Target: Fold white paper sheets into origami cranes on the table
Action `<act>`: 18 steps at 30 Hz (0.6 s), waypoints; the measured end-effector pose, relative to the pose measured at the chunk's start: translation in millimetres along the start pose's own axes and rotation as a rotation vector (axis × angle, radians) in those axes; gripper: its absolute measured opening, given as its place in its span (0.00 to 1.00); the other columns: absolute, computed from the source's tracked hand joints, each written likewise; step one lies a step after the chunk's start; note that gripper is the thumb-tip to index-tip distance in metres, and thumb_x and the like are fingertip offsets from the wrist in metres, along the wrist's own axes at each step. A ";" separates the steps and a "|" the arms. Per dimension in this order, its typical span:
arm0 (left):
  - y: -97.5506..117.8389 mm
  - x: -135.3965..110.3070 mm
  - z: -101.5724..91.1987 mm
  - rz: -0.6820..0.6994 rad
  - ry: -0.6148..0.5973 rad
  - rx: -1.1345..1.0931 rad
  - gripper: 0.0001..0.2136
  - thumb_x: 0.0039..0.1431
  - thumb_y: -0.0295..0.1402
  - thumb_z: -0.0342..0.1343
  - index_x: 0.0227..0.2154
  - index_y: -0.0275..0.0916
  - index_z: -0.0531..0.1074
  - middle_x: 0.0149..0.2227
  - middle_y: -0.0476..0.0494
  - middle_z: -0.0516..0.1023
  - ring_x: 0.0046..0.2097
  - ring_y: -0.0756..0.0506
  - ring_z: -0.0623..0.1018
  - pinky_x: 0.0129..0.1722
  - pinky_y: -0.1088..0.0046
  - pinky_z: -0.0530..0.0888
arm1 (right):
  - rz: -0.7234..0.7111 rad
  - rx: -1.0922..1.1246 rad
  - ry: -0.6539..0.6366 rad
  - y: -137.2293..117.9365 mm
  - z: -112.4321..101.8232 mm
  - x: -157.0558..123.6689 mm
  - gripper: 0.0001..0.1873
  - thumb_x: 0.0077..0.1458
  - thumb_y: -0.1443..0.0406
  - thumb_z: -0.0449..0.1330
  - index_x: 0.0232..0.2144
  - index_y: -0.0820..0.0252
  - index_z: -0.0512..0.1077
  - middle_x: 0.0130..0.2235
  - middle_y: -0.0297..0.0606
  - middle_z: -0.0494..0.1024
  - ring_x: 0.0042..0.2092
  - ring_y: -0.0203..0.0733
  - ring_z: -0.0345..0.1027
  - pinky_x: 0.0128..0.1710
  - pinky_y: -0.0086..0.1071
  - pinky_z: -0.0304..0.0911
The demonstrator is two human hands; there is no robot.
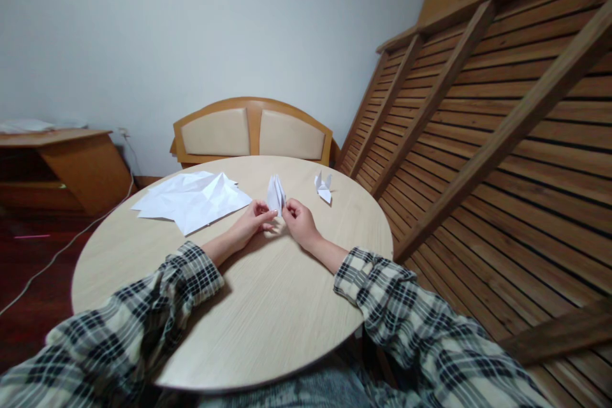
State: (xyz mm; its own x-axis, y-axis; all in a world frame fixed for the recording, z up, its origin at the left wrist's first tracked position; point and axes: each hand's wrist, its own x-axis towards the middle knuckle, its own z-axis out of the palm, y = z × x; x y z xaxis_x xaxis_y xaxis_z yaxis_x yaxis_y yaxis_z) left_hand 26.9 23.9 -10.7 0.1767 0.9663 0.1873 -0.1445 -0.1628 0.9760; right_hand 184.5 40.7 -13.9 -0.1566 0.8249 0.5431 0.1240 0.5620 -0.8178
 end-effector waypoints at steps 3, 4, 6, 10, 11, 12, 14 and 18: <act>2.8 -2.1 1.9 0.065 -0.001 0.057 0.15 0.50 0.36 0.66 0.32 0.39 0.65 0.31 0.53 0.68 0.30 0.52 0.70 0.31 0.76 0.70 | -0.029 -0.132 0.008 -2.4 -1.6 -1.8 0.13 0.55 0.61 0.54 0.21 0.56 0.56 0.21 0.27 0.57 0.25 0.34 0.51 0.27 0.30 0.47; 2.9 -2.2 1.8 0.075 -0.033 0.074 0.14 0.51 0.37 0.65 0.32 0.38 0.66 0.30 0.53 0.67 0.30 0.53 0.69 0.31 0.76 0.70 | -0.038 -0.163 0.007 -2.3 -1.6 -2.3 0.14 0.55 0.61 0.54 0.21 0.56 0.56 0.21 0.27 0.57 0.25 0.34 0.51 0.27 0.30 0.46; 1.7 -1.6 1.2 0.067 -0.089 0.083 0.13 0.53 0.40 0.63 0.31 0.38 0.67 0.29 0.53 0.68 0.30 0.52 0.69 0.32 0.76 0.69 | -0.056 -0.204 0.002 -1.4 -1.2 -2.9 0.14 0.57 0.61 0.53 0.22 0.56 0.55 0.21 0.28 0.58 0.25 0.35 0.52 0.27 0.30 0.46; -1.8 0.3 1.5 0.047 -0.092 0.113 0.15 0.56 0.46 0.59 0.33 0.37 0.69 0.32 0.50 0.71 0.33 0.49 0.71 0.34 0.73 0.71 | -0.066 -0.247 -0.036 0.0 -0.8 -3.2 0.14 0.58 0.61 0.54 0.23 0.56 0.58 0.22 0.28 0.60 0.26 0.35 0.54 0.28 0.30 0.47; -1.6 0.1 2.1 0.055 -0.090 0.141 0.16 0.55 0.46 0.60 0.35 0.37 0.70 0.33 0.49 0.72 0.34 0.49 0.72 0.34 0.72 0.71 | -0.064 -0.250 -0.049 0.0 -1.0 -3.2 0.12 0.58 0.61 0.54 0.24 0.56 0.59 0.23 0.28 0.61 0.26 0.35 0.55 0.28 0.30 0.48; -0.8 -0.4 2.7 0.065 -0.092 0.170 0.16 0.55 0.45 0.61 0.36 0.37 0.70 0.34 0.47 0.73 0.35 0.48 0.72 0.34 0.72 0.71 | -0.063 -0.248 -0.061 -0.1 -1.3 -3.2 0.10 0.57 0.61 0.55 0.26 0.56 0.61 0.24 0.29 0.62 0.27 0.36 0.56 0.29 0.30 0.49; 2.1 -2.2 4.0 0.086 -0.094 0.209 0.17 0.54 0.43 0.62 0.40 0.36 0.71 0.38 0.45 0.74 0.37 0.46 0.73 0.34 0.72 0.71 | -0.069 -0.229 -0.065 -0.2 -1.8 -3.0 0.07 0.57 0.61 0.56 0.29 0.57 0.64 0.26 0.30 0.65 0.28 0.36 0.59 0.30 0.30 0.52; 5.6 -3.4 3.0 0.129 -0.066 0.226 0.17 0.56 0.42 0.61 0.43 0.37 0.73 0.42 0.41 0.76 0.39 0.45 0.74 0.35 0.72 0.72 | -0.098 -0.194 -0.040 0.8 -1.3 -3.4 0.05 0.58 0.62 0.56 0.36 0.56 0.65 0.30 0.31 0.69 0.31 0.37 0.63 0.32 0.31 0.57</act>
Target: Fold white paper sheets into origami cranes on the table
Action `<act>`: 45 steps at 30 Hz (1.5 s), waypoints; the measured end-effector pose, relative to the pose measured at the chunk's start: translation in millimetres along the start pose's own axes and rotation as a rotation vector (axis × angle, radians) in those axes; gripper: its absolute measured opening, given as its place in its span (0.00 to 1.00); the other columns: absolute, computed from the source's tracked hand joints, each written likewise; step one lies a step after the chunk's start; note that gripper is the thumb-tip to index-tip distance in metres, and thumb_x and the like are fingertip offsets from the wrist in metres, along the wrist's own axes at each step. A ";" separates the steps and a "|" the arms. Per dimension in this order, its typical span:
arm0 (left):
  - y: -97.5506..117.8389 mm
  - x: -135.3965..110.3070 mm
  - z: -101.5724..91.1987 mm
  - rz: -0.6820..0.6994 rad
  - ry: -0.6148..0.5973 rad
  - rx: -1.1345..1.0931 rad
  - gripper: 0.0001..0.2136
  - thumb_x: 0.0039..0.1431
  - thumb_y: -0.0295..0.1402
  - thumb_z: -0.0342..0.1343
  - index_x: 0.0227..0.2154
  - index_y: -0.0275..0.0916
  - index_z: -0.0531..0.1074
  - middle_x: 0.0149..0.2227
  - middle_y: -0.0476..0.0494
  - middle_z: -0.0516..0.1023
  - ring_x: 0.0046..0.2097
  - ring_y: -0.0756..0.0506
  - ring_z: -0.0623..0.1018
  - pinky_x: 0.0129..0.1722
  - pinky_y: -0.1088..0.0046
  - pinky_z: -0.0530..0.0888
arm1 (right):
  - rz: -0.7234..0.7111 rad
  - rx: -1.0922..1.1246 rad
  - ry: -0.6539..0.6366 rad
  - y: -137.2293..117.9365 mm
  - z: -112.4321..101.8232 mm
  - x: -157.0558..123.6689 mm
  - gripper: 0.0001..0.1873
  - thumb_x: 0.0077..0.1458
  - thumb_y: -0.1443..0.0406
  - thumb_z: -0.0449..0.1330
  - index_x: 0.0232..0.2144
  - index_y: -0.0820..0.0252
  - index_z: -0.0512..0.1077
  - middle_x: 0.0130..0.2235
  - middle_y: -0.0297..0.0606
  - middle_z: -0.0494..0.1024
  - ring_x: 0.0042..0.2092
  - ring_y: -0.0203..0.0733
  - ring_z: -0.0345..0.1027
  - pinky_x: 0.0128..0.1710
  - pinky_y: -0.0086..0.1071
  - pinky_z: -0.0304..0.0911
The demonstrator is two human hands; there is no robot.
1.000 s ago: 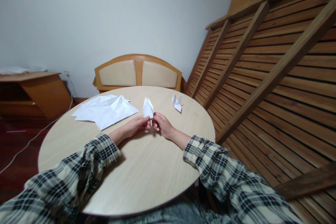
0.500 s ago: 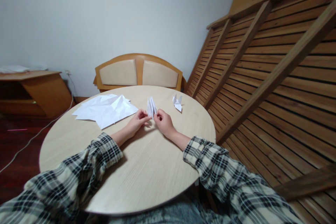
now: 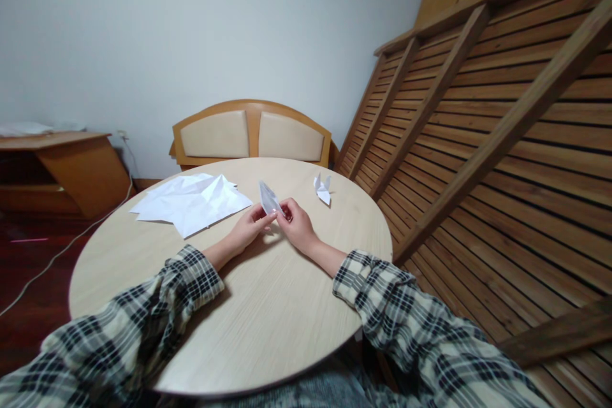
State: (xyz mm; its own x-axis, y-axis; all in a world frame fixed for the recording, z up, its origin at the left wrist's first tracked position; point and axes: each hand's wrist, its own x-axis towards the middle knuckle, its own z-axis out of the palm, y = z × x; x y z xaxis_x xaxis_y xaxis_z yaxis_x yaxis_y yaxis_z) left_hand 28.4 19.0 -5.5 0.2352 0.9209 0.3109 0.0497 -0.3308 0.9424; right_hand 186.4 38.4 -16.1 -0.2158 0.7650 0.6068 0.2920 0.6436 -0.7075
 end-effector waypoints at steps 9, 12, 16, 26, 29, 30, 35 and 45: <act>-17.7 8.2 -6.5 0.155 0.049 0.128 0.15 0.58 0.44 0.59 0.37 0.36 0.73 0.34 0.44 0.75 0.33 0.47 0.72 0.31 0.72 0.70 | -0.097 -0.159 0.137 -2.0 1.8 -0.6 0.14 0.55 0.70 0.58 0.44 0.55 0.64 0.43 0.36 0.67 0.30 0.33 0.63 0.35 0.31 0.64; -15.7 6.8 -6.0 0.197 0.087 0.223 0.14 0.59 0.44 0.57 0.34 0.36 0.72 0.31 0.47 0.73 0.30 0.48 0.70 0.30 0.72 0.69 | -0.096 -0.193 0.109 -4.6 0.2 -0.3 0.11 0.57 0.69 0.58 0.42 0.55 0.67 0.43 0.36 0.68 0.31 0.33 0.64 0.35 0.31 0.65; -9.9 4.2 -5.5 0.246 0.139 0.375 0.12 0.62 0.42 0.54 0.31 0.37 0.70 0.27 0.49 0.71 0.28 0.49 0.69 0.29 0.72 0.68 | -0.086 -0.197 0.107 -4.5 -0.9 0.6 0.07 0.58 0.66 0.59 0.40 0.56 0.69 0.41 0.35 0.68 0.31 0.33 0.64 0.36 0.31 0.65; -11.8 5.4 -13.2 0.405 0.146 0.674 0.06 0.64 0.34 0.51 0.35 0.37 0.70 0.31 0.46 0.74 0.30 0.48 0.70 0.31 0.70 0.68 | -0.162 -0.076 0.080 7.2 0.3 5.2 0.07 0.55 0.71 0.58 0.38 0.58 0.72 0.41 0.40 0.70 0.36 0.38 0.68 0.32 0.30 0.67; -11.1 5.8 -15.4 0.449 0.149 0.749 0.05 0.64 0.32 0.51 0.35 0.38 0.69 0.30 0.46 0.72 0.31 0.47 0.70 0.32 0.70 0.68 | -0.190 -0.052 0.110 5.9 0.9 4.6 0.12 0.53 0.73 0.57 0.40 0.57 0.70 0.40 0.39 0.72 0.36 0.38 0.68 0.36 0.32 0.68; -10.5 5.7 -15.7 0.457 0.152 0.768 0.05 0.64 0.32 0.50 0.34 0.38 0.69 0.30 0.46 0.72 0.31 0.47 0.70 0.32 0.70 0.68 | -0.190 -0.041 0.133 5.3 1.2 4.2 0.14 0.52 0.73 0.58 0.42 0.57 0.69 0.39 0.38 0.73 0.36 0.38 0.69 0.37 0.33 0.68; -8.9 3.9 -14.3 0.461 0.165 0.797 0.05 0.64 0.33 0.49 0.36 0.39 0.68 0.33 0.46 0.72 0.33 0.47 0.71 0.32 0.70 0.70 | -0.154 0.000 0.187 3.3 1.1 4.1 0.19 0.52 0.71 0.60 0.46 0.57 0.66 0.36 0.36 0.76 0.36 0.40 0.72 0.41 0.35 0.68; -10.7 3.6 -13.5 0.463 0.179 0.736 0.03 0.60 0.27 0.49 0.36 0.40 0.66 0.33 0.47 0.72 0.33 0.47 0.72 0.33 0.70 0.71 | -0.136 0.029 0.072 7.7 -0.5 7.7 0.06 0.54 0.72 0.59 0.33 0.59 0.75 0.35 0.38 0.78 0.38 0.40 0.70 0.39 0.33 0.65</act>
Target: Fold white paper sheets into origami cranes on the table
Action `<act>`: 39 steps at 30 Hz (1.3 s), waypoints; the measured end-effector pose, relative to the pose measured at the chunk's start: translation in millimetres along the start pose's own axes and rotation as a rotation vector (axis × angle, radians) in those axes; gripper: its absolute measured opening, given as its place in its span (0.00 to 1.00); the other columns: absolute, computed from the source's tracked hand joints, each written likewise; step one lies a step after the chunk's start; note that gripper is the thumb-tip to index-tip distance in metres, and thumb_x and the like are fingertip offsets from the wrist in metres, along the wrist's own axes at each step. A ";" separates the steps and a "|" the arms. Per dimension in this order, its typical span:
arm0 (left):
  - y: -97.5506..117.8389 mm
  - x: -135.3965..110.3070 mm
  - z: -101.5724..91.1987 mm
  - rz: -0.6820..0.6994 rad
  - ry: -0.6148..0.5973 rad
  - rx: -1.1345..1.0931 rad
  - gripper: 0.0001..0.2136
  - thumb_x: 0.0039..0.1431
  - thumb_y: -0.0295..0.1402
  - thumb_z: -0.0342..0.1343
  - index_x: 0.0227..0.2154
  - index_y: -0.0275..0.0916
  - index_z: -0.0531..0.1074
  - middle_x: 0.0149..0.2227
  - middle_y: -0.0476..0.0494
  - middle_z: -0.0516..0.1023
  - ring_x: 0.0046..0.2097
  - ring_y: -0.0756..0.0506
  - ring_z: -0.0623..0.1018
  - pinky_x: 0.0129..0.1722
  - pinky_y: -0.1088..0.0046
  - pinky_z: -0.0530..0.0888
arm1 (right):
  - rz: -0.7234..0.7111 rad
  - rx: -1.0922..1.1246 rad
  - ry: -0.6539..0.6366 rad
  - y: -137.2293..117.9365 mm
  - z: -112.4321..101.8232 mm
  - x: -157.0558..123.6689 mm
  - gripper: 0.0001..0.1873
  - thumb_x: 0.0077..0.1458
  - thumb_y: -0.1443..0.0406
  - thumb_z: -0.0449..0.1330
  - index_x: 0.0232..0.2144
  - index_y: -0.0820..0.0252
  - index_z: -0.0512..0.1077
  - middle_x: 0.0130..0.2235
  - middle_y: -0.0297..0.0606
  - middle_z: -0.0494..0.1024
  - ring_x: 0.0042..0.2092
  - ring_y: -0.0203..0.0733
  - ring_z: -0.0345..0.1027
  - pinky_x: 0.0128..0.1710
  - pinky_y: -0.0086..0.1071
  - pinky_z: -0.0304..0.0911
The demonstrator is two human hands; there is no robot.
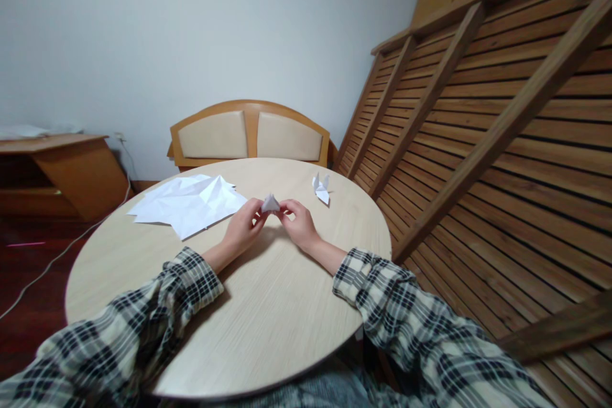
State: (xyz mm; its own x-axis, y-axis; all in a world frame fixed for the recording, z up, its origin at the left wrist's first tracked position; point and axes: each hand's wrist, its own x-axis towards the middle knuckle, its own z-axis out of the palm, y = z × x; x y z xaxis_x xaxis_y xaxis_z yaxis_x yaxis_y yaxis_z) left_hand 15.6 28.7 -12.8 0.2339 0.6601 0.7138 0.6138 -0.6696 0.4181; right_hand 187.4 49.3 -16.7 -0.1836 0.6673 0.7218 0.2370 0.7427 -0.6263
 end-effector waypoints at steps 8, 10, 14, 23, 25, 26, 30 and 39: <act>0.9 2.9 -7.9 0.109 0.015 0.084 0.08 0.52 0.21 0.52 0.32 0.40 0.68 0.35 0.45 0.75 0.39 0.44 0.75 0.40 0.65 0.72 | -0.088 -0.082 -0.007 -0.7 -4.8 -0.2 0.11 0.48 0.77 0.57 0.27 0.59 0.73 0.33 0.35 0.75 0.38 0.41 0.69 0.43 0.35 0.64; 1.0 2.1 -7.3 0.065 0.018 0.089 0.07 0.52 0.22 0.53 0.33 0.40 0.68 0.35 0.45 0.76 0.39 0.44 0.75 0.40 0.64 0.73 | -0.097 -0.096 -0.022 -0.8 -5.4 0.1 0.11 0.49 0.77 0.57 0.28 0.58 0.73 0.32 0.35 0.75 0.38 0.41 0.69 0.42 0.35 0.64; 0.7 1.2 -6.4 -0.014 0.033 0.038 0.17 0.51 0.21 0.55 0.44 0.40 0.67 0.36 0.47 0.77 0.38 0.45 0.77 0.41 0.66 0.74 | -0.086 -0.141 -0.044 -1.0 -6.2 0.6 0.13 0.47 0.79 0.56 0.26 0.57 0.73 0.31 0.34 0.75 0.37 0.41 0.69 0.42 0.35 0.64; -6.7 7.1 -20.7 0.206 -0.034 0.287 0.12 0.53 0.22 0.57 0.41 0.40 0.73 0.38 0.42 0.78 0.41 0.41 0.76 0.41 0.63 0.73 | -0.161 -0.262 -0.065 -5.0 -5.5 0.5 0.12 0.47 0.78 0.58 0.26 0.57 0.72 0.31 0.35 0.73 0.38 0.43 0.66 0.43 0.37 0.62; -6.7 7.3 -23.9 0.210 -0.026 0.318 0.10 0.53 0.24 0.58 0.39 0.40 0.73 0.39 0.42 0.77 0.42 0.41 0.76 0.41 0.63 0.73 | -0.169 -0.265 -0.068 -5.9 -5.4 0.1 0.11 0.47 0.78 0.58 0.26 0.57 0.71 0.31 0.35 0.72 0.38 0.43 0.66 0.43 0.38 0.62; -6.6 7.2 -25.1 0.207 -0.015 0.333 0.09 0.54 0.24 0.58 0.38 0.40 0.73 0.40 0.41 0.77 0.43 0.40 0.75 0.41 0.63 0.73 | -0.169 -0.260 -0.071 -6.1 -5.3 -0.2 0.11 0.47 0.78 0.58 0.26 0.57 0.70 0.31 0.36 0.72 0.39 0.43 0.66 0.44 0.38 0.62; -6.8 6.3 -26.5 0.196 0.001 0.348 0.04 0.55 0.27 0.58 0.33 0.41 0.72 0.42 0.40 0.76 0.44 0.39 0.74 0.42 0.61 0.74 | -0.112 -0.179 -0.061 -3.2 -3.5 -2.5 0.11 0.49 0.76 0.58 0.33 0.56 0.70 0.33 0.34 0.73 0.39 0.42 0.68 0.44 0.38 0.64; -10.2 2.9 -18.9 0.263 -0.176 0.248 0.14 0.55 0.21 0.50 0.42 0.40 0.72 0.39 0.41 0.79 0.41 0.42 0.77 0.42 0.63 0.74 | -0.049 -0.141 -0.101 3.1 -2.7 -2.7 0.30 0.47 0.76 0.59 0.53 0.53 0.69 0.34 0.33 0.76 0.36 0.39 0.69 0.44 0.39 0.66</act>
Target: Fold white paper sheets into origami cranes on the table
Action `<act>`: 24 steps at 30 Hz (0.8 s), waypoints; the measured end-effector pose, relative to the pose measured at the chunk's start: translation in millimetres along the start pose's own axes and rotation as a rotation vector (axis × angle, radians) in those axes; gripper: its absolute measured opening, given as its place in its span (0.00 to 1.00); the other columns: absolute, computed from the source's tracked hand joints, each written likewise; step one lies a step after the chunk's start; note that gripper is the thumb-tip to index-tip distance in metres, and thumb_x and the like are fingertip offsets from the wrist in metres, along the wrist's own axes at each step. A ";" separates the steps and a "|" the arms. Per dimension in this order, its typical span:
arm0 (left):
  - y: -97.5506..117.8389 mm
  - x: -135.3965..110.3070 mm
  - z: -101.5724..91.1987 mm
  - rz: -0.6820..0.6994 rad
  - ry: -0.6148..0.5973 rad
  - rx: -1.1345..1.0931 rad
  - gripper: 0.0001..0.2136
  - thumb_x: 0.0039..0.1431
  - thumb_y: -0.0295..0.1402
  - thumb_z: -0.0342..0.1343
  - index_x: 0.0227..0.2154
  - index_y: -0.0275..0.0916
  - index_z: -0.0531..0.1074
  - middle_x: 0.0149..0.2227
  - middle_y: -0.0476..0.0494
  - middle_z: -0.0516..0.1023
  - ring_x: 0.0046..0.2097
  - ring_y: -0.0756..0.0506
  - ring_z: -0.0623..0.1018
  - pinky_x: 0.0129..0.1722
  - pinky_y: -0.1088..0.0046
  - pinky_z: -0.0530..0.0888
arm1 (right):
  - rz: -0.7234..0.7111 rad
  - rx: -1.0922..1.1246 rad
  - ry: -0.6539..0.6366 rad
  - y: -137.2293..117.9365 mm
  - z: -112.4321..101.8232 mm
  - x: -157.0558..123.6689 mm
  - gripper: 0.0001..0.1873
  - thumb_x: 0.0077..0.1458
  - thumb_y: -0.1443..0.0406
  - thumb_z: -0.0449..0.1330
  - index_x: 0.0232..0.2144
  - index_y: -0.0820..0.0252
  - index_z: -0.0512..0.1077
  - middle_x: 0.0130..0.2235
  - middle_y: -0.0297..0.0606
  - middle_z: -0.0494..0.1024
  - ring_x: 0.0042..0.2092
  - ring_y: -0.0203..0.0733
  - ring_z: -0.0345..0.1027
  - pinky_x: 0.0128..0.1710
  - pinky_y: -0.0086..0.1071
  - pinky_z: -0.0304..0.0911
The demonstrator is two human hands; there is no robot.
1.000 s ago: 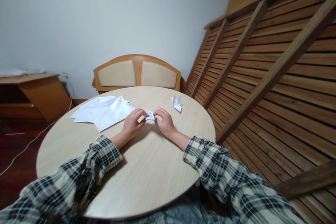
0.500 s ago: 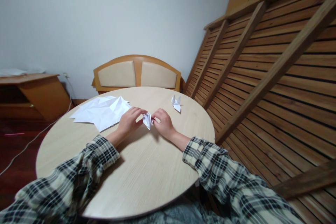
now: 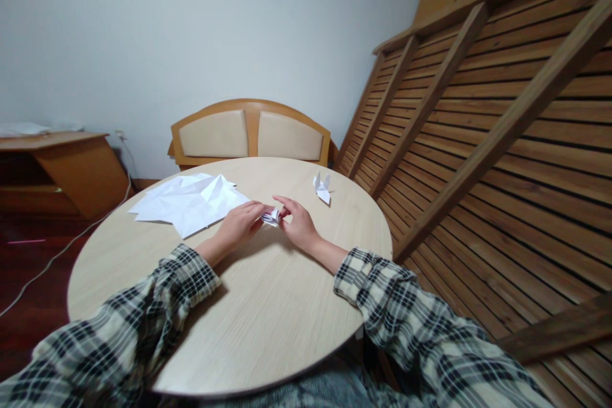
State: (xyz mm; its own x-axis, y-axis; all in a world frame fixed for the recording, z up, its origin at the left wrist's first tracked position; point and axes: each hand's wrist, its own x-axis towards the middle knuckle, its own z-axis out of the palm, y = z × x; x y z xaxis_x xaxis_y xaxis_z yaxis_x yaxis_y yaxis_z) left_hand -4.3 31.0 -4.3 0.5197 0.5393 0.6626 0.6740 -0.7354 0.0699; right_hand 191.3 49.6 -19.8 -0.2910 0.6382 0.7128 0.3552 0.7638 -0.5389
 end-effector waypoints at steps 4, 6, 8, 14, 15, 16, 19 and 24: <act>-1.1 -1.5 3.6 -0.026 -0.018 -0.003 0.11 0.58 0.23 0.49 0.40 0.40 0.71 0.36 0.43 0.78 0.37 0.44 0.77 0.38 0.66 0.73 | -0.036 0.001 -0.010 -3.9 -3.2 1.4 0.19 0.49 0.76 0.59 0.43 0.56 0.75 0.37 0.35 0.78 0.36 0.39 0.69 0.43 0.37 0.66; -1.6 -1.7 5.6 -0.059 -0.015 -0.012 0.08 0.60 0.25 0.48 0.38 0.40 0.70 0.33 0.44 0.77 0.34 0.44 0.76 0.34 0.69 0.72 | -0.048 -0.005 -0.010 -4.0 -3.5 1.6 0.10 0.51 0.75 0.60 0.35 0.58 0.75 0.33 0.35 0.77 0.35 0.38 0.69 0.40 0.35 0.65; -1.9 -1.4 7.3 -0.095 -0.008 -0.034 0.05 0.62 0.28 0.49 0.37 0.41 0.68 0.30 0.45 0.75 0.31 0.45 0.74 0.31 0.70 0.69 | -0.032 -0.034 -0.008 -2.9 -2.7 1.4 0.04 0.52 0.72 0.62 0.29 0.59 0.74 0.30 0.34 0.75 0.34 0.38 0.67 0.38 0.33 0.63; 2.9 0.0 7.5 -0.272 0.016 -0.195 0.03 0.63 0.34 0.50 0.36 0.42 0.66 0.26 0.49 0.73 0.25 0.48 0.71 0.26 0.73 0.64 | 0.033 -0.034 -0.008 0.9 1.3 0.6 0.06 0.54 0.65 0.63 0.27 0.59 0.70 0.30 0.34 0.72 0.34 0.38 0.66 0.36 0.32 0.62; 4.8 0.3 7.5 -0.303 0.014 -0.237 0.04 0.63 0.35 0.50 0.36 0.42 0.66 0.26 0.49 0.73 0.25 0.48 0.72 0.26 0.73 0.64 | 0.034 -0.015 -0.009 1.2 1.8 0.7 0.08 0.55 0.63 0.63 0.27 0.59 0.69 0.30 0.34 0.72 0.35 0.38 0.65 0.35 0.31 0.61; 6.7 0.7 7.9 -0.332 0.014 -0.281 0.05 0.64 0.37 0.50 0.36 0.41 0.66 0.26 0.49 0.74 0.26 0.48 0.72 0.26 0.73 0.64 | 0.041 0.007 -0.012 1.6 2.2 0.8 0.09 0.57 0.62 0.61 0.26 0.59 0.68 0.30 0.34 0.71 0.34 0.38 0.65 0.34 0.31 0.61; 12.0 2.3 11.3 -0.392 0.032 -0.435 0.08 0.64 0.39 0.50 0.36 0.40 0.67 0.28 0.48 0.74 0.28 0.48 0.72 0.27 0.72 0.67 | 0.089 0.091 -0.026 3.3 3.5 1.1 0.13 0.61 0.60 0.56 0.25 0.58 0.66 0.27 0.32 0.68 0.31 0.37 0.62 0.31 0.29 0.59; 17.9 5.4 17.5 -0.446 0.045 -0.679 0.08 0.62 0.39 0.53 0.35 0.39 0.68 0.28 0.46 0.73 0.28 0.48 0.72 0.26 0.72 0.69 | 0.187 0.213 -0.034 5.5 4.2 1.5 0.18 0.62 0.57 0.52 0.23 0.58 0.63 0.24 0.31 0.65 0.28 0.36 0.59 0.28 0.29 0.55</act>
State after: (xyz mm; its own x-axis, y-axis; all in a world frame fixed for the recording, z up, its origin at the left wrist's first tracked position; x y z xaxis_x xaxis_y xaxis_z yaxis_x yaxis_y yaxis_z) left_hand 19.8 27.9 -12.6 0.2461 0.8342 0.4935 0.3394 -0.5511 0.7623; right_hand 189.1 55.2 -23.5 -0.2690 0.7700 0.5785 0.2120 0.6333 -0.7443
